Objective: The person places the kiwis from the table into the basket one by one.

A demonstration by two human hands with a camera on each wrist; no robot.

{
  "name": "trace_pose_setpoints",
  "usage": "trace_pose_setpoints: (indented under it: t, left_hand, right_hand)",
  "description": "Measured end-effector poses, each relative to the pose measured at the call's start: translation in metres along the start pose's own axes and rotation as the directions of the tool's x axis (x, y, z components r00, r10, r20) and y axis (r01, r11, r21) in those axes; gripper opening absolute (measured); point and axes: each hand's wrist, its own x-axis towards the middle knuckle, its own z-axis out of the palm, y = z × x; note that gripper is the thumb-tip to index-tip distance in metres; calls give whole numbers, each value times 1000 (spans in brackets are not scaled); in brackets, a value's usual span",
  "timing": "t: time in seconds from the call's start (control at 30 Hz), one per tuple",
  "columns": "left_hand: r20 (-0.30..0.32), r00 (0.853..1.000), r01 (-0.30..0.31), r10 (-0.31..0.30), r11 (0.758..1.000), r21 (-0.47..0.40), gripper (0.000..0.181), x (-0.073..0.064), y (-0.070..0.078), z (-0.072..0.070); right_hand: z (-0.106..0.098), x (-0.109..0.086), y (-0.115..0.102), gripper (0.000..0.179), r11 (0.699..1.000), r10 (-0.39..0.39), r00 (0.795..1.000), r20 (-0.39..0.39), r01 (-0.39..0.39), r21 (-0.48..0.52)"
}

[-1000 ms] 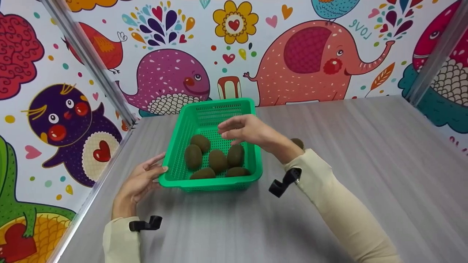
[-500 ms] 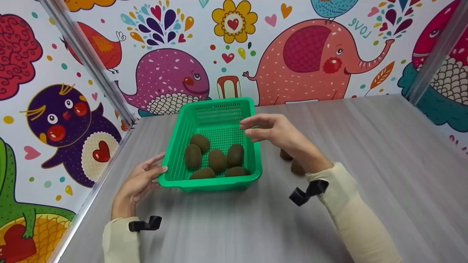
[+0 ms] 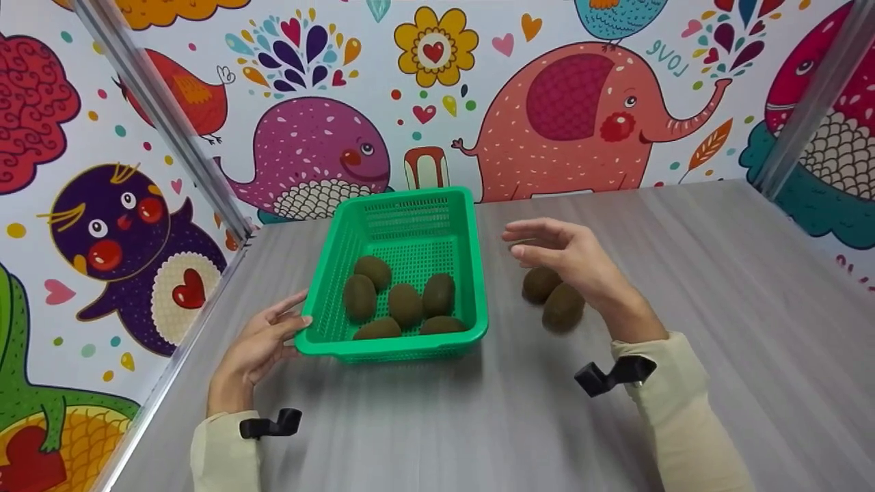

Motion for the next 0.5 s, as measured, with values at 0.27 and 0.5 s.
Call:
trace_pose_setpoints:
  t: [0.27, 0.5]
  left_hand:
    - [-8, 1000, 4, -4, 1000, 1, 67, 2, -2, 2]
    - [11, 1000, 4, -4, 1000, -17, 68, 1, -2, 0]
  right_hand:
    - [-26, -8, 12, 50, 999, 36, 999, -33, -37, -18]
    - [-53, -11, 35, 51, 992, 125, 992, -28, -125, -1]
